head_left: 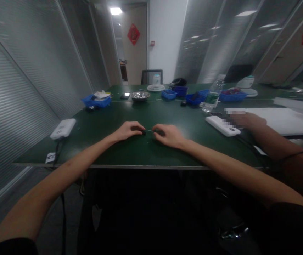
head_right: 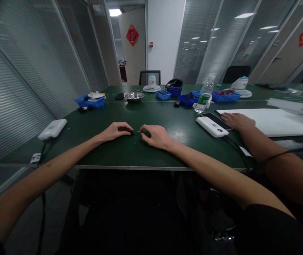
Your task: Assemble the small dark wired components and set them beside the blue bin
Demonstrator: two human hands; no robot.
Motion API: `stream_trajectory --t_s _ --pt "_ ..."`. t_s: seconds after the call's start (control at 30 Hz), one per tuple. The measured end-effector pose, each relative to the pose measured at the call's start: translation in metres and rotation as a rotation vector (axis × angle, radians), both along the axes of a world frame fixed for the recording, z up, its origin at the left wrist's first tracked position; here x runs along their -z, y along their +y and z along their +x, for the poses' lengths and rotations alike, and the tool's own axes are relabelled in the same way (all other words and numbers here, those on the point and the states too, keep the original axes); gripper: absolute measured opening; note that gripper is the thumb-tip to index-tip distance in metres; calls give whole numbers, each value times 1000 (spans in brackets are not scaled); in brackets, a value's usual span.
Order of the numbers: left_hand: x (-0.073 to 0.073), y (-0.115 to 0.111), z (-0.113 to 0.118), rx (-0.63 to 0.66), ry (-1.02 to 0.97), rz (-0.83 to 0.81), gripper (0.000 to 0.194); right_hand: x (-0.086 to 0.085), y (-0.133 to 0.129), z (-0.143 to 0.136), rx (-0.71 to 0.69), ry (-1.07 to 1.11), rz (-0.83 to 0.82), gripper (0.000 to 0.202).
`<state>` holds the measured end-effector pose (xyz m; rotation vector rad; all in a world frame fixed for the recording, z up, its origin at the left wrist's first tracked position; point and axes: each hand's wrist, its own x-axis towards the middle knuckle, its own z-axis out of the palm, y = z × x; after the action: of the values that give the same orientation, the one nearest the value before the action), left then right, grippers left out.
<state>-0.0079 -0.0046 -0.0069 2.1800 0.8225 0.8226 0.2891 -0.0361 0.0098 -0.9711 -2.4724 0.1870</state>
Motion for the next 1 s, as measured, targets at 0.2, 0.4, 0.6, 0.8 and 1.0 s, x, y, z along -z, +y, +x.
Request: stream_trajectory --t_s 0.2,0.4,0.6,0.8,1.0 --pt "-9 -17 32 106 48 124 26 2 8 -1 244 202 18 30" --pt "-6 -26 64 204 161 267 21 4 10 -2 275 203 25 31" --pt "-10 -17 29 124 319 360 26 3 7 -2 242 191 20 31" --pt "-13 -22 38 126 188 322 21 2 9 -1 270 173 19 31" --pt "-11 -30 59 189 316 338 25 1 8 -1 257 170 13 31"
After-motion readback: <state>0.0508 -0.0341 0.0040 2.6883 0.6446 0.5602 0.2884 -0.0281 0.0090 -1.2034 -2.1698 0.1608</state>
